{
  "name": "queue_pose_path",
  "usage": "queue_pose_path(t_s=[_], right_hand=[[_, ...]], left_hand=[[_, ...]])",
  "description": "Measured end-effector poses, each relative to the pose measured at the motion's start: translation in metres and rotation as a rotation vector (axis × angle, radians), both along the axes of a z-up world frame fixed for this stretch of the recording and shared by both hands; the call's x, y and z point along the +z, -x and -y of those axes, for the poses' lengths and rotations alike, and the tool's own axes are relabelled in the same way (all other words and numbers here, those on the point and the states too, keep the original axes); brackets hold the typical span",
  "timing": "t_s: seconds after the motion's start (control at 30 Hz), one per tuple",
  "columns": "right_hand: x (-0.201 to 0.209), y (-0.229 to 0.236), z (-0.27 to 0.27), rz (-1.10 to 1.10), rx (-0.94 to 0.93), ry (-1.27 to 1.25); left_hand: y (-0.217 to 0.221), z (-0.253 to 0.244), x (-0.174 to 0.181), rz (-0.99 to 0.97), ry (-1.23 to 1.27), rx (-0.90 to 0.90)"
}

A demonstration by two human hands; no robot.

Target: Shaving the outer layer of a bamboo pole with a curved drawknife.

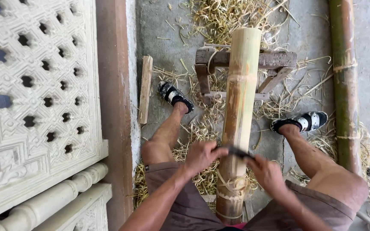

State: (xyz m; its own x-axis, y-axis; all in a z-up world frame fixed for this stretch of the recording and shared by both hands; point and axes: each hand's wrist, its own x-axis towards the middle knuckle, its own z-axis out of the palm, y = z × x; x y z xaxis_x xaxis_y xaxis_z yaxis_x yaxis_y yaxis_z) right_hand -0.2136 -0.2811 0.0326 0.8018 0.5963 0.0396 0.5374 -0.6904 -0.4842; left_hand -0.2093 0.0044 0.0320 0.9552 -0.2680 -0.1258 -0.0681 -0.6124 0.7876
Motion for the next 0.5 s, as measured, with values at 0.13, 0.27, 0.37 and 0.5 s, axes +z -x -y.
queue_pose_path(t_s=[0.13, 0.27, 0.37, 0.5], right_hand=[[0.013, -0.152, -0.03, -0.501, -0.36, 0.106], [-0.011, -0.278, -0.041, -0.183, -0.339, -0.065], [-0.026, -0.324, -0.043, -0.152, -0.384, -0.063], [-0.021, -0.318, -0.047, -0.122, -0.451, 0.003]], left_hand=[[-0.121, 0.003, -0.018, 0.12, -0.05, 0.119], [-0.238, 0.002, -0.038, 0.228, -0.132, 0.256], [-0.283, 0.005, -0.038, 0.322, -0.175, 0.309], [-0.284, 0.004, -0.041, 0.414, -0.256, 0.316]])
